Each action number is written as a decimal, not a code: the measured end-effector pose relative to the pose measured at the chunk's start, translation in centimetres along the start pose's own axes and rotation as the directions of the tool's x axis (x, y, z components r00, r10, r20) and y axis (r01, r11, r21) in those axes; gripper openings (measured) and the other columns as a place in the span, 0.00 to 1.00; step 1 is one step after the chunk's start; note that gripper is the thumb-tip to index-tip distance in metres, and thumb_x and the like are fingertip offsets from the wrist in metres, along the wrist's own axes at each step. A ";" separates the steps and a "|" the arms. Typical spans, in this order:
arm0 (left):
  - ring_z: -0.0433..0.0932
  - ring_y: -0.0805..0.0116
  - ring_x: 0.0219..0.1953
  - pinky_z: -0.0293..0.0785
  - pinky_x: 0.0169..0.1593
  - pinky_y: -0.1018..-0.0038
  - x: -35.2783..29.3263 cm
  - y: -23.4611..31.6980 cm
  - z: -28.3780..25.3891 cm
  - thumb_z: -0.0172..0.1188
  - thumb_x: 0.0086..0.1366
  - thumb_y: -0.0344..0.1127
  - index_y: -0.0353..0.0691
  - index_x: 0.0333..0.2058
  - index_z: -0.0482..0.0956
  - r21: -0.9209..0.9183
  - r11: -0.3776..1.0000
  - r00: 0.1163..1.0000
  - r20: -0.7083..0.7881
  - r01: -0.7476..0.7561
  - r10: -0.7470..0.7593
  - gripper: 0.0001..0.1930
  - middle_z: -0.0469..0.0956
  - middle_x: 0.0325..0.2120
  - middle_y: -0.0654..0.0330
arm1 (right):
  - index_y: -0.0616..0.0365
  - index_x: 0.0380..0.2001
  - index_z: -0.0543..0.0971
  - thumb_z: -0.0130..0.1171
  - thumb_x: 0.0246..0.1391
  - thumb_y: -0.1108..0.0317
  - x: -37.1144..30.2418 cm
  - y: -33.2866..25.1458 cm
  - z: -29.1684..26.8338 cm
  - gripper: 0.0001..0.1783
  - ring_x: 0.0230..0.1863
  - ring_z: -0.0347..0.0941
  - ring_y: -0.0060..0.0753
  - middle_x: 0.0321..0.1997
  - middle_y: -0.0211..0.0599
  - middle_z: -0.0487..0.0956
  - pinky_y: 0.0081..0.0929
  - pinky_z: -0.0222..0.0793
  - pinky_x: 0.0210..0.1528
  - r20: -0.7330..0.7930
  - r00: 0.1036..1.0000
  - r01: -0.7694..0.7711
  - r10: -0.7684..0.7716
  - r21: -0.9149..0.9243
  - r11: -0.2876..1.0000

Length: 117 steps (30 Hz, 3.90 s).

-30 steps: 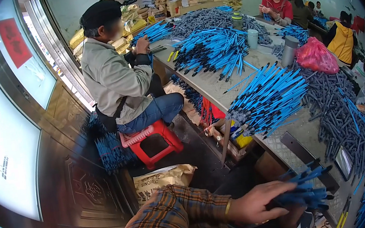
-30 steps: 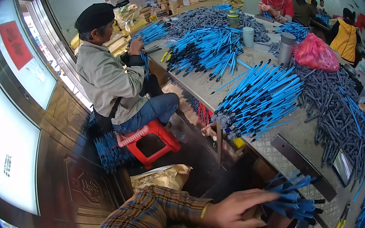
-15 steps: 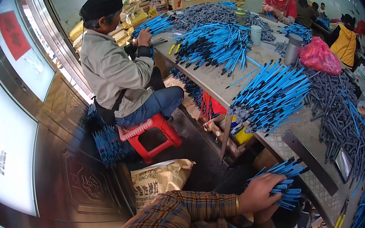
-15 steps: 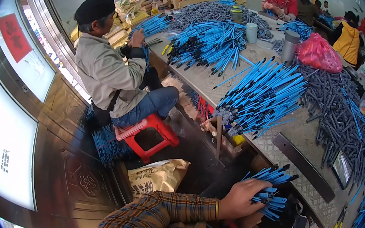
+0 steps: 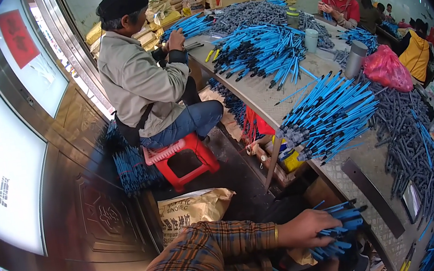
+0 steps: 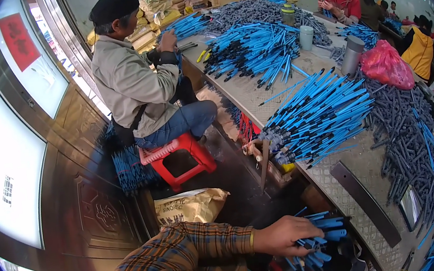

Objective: The person secures umbrella components using pliers, ties bundles of ribs with plastic straps by hand, and opens a thermos and a food wrapper. Afterwards, the person fits umbrella ribs together by hand.

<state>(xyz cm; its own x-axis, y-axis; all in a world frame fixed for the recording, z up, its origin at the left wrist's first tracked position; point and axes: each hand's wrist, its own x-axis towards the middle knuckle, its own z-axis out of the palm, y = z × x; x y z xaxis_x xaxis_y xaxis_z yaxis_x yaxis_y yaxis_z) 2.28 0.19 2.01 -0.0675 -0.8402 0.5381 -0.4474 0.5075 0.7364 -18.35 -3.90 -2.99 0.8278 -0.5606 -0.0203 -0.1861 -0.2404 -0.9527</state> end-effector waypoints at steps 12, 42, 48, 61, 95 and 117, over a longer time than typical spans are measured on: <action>0.73 0.55 0.38 0.71 0.42 0.64 0.7 -0.4 -0.6 0.59 0.52 0.34 0.38 0.41 0.73 -0.211 0.976 0.978 0.183 -0.057 0.097 0.16 0.75 0.34 0.54 | 0.66 0.52 0.68 0.47 0.58 0.65 0.0 7.6 -1.5 0.21 0.49 0.71 0.35 0.49 0.46 0.74 0.28 0.64 0.51 -0.057 0.992 -0.091 0.115 0.318 0.944; 0.77 0.56 0.31 0.73 0.36 0.68 0.8 0.4 -2.2 0.61 0.50 0.32 0.39 0.32 0.75 0.007 0.998 0.982 0.179 0.066 -0.066 0.09 0.76 0.28 0.54 | 0.55 0.47 0.73 0.58 0.43 0.71 2.7 -6.9 -3.2 0.23 0.22 0.70 0.39 0.22 0.34 0.72 0.36 0.65 0.23 0.072 0.866 0.404 -0.495 -0.685 0.606; 0.74 0.51 0.29 0.70 0.32 0.64 0.8 -0.3 -2.0 0.59 0.53 0.35 0.38 0.32 0.69 -0.094 0.987 0.976 0.189 0.131 -0.112 0.11 0.73 0.25 0.52 | 0.58 0.47 0.72 0.55 0.46 0.69 3.2 -5.7 -4.4 0.22 0.25 0.70 0.42 0.25 0.42 0.72 0.34 0.62 0.27 0.173 0.934 0.335 -0.311 -0.722 0.605; 0.74 0.47 0.33 0.70 0.35 0.60 1.9 -0.1 -1.5 0.60 0.50 0.34 0.39 0.36 0.68 -0.016 0.995 0.931 0.353 0.102 -0.090 0.15 0.73 0.27 0.51 | 0.52 0.45 0.71 0.63 0.40 0.57 3.2 -5.6 -4.9 0.27 0.18 0.70 0.36 0.19 0.32 0.71 0.32 0.63 0.18 0.134 0.856 0.411 -0.499 -0.761 0.502; 0.73 0.79 0.28 0.70 0.32 0.81 3.3 1.5 -1.0 0.64 0.51 0.25 0.37 0.29 0.74 -0.212 0.864 0.817 0.485 0.457 -0.314 0.08 0.76 0.27 0.63 | 0.61 0.34 0.72 0.52 0.53 0.66 -16.2 -0.8 -20.7 0.10 0.32 0.69 0.46 0.33 0.45 0.72 0.35 0.66 0.34 -0.847 0.532 -0.597 0.016 -0.362 0.716; 0.76 0.74 0.32 0.71 0.37 0.77 3.8 1.1 -1.4 0.71 0.46 0.34 0.36 0.38 0.76 -0.232 0.865 0.784 0.568 0.444 -0.251 0.20 0.78 0.30 0.61 | 0.55 0.33 0.77 0.57 0.43 0.70 -1.9 -7.5 -8.0 0.11 0.51 0.64 0.39 0.52 0.33 0.69 0.43 0.55 0.54 -0.061 0.911 0.049 -0.408 -0.967 0.252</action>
<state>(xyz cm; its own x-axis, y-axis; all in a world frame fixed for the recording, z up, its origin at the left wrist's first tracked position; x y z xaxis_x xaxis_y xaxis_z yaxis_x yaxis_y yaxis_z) 2.79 -2.19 5.46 -0.4472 -0.8944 0.0045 -0.2104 0.1101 0.9714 -22.74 -7.41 6.62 0.7980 -0.4604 0.3889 -0.5182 -0.8537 0.0526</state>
